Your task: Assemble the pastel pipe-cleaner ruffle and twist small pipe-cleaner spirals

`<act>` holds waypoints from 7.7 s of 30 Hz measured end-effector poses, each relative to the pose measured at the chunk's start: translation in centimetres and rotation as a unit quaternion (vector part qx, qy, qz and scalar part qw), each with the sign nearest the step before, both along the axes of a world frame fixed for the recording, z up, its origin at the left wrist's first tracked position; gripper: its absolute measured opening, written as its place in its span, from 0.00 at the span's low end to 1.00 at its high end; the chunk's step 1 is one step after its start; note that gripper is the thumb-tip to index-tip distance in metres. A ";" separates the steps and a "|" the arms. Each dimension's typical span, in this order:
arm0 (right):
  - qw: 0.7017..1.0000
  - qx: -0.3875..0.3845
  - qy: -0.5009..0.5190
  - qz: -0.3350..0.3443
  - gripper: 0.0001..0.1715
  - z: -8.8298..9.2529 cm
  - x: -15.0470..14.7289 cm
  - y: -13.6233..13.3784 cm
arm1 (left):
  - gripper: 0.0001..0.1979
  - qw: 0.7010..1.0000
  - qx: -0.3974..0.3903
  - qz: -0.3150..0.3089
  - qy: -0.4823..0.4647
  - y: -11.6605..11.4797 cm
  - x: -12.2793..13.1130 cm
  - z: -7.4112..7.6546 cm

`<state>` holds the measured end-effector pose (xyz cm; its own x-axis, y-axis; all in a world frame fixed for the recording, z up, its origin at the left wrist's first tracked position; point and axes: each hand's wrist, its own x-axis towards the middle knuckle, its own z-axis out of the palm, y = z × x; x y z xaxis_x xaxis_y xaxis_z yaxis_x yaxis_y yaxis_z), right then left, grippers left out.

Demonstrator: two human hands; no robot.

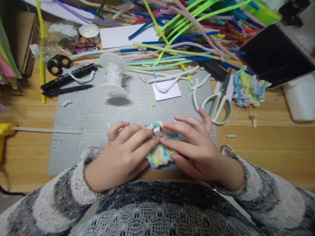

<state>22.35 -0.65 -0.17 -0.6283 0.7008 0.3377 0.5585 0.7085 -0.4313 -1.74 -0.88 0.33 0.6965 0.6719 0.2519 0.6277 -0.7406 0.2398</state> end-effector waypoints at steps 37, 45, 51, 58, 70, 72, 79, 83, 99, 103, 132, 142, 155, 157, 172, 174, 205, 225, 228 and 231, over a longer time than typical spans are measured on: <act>0.998 0.023 -0.051 -0.020 0.11 -0.2 -0.2 -0.2 | 0.19 1.000 0.015 -0.006 0.011 -0.2 0.1 0.1; 0.999 0.016 -0.047 -0.018 0.09 -0.2 -0.2 -0.3 | 0.16 1.000 0.027 -0.015 0.002 -0.2 0.0 0.3; 0.999 0.011 -0.046 -0.024 0.09 -0.3 -0.3 -0.3 | 0.16 0.999 0.034 -0.027 0.010 -0.2 -0.1 0.4; 0.999 0.007 -0.038 -0.025 0.10 -0.2 -0.4 -0.2 | 0.12 0.998 0.014 -0.056 0.004 -0.2 -0.3 0.3; 0.999 0.000 -0.040 -0.020 0.10 -0.3 -0.4 -0.2 | 0.16 0.999 0.001 -0.039 0.030 -0.1 0.1 0.1; 0.999 -0.002 -0.038 -0.018 0.11 -0.2 -0.4 -0.2 | 0.15 0.999 -0.001 -0.040 0.035 -0.1 0.1 0.1; 0.999 -0.004 -0.040 -0.018 0.11 -0.2 -0.4 -0.2 | 0.13 0.999 0.008 -0.037 0.039 -0.1 0.1 0.3; 0.999 -0.004 -0.042 -0.018 0.11 -0.1 -0.4 -0.2 | 0.12 0.998 0.013 -0.038 0.040 0.0 0.2 0.3; 0.999 0.001 -0.040 -0.021 0.11 -0.2 -0.5 -0.2 | 0.12 0.998 0.013 -0.035 0.050 -0.2 0.1 0.2; 0.999 0.002 -0.040 -0.019 0.11 -0.2 -0.5 -0.2 | 0.11 0.998 0.014 -0.031 0.052 -0.3 0.2 0.1; 0.998 0.035 -0.004 -0.044 0.11 0.0 -0.3 0.0 | 0.12 0.998 0.013 -0.038 0.041 -0.2 0.2 -0.1; 1.000 0.011 -0.004 -0.018 0.12 0.0 -0.1 0.0 | 0.14 0.998 0.010 -0.040 0.043 -0.2 0.2 0.1; 1.000 0.008 -0.020 -0.010 0.11 -0.2 -0.2 -0.1 | 0.20 0.999 -0.021 -0.044 -0.009 0.0 -0.3 0.9; 0.999 0.002 -0.030 -0.011 0.11 -0.3 -0.2 -0.1 | 0.19 1.000 -0.002 -0.008 -0.022 0.1 -0.4 0.8; 0.999 -0.023 -0.032 -0.017 0.11 -0.4 -0.3 -0.3 | 0.17 1.000 0.012 0.007 -0.015 0.0 -0.3 0.6; 0.999 -0.026 -0.029 -0.018 0.11 -0.5 -0.4 -0.3 | 0.17 1.000 0.009 0.004 -0.015 0.1 -0.3 0.6; 0.998 0.011 -0.051 -0.023 0.15 -0.3 -0.4 -0.2 | 0.17 0.999 -0.012 -0.017 -0.030 0.2 -0.3 0.7; 0.999 0.008 -0.045 -0.018 0.11 -0.5 -0.3 -0.1 | 0.15 1.000 0.012 -0.002 -0.015 0.1 -0.1 0.7; 0.999 0.009 -0.044 -0.015 0.10 -0.5 -0.3 -0.1 | 0.12 0.999 0.036 0.016 -0.012 -0.2 -0.1 0.7; 0.999 0.007 -0.045 -0.013 0.11 -0.4 -0.4 -0.1 | 0.12 0.998 0.061 0.032 -0.003 -0.5 0.0 0.7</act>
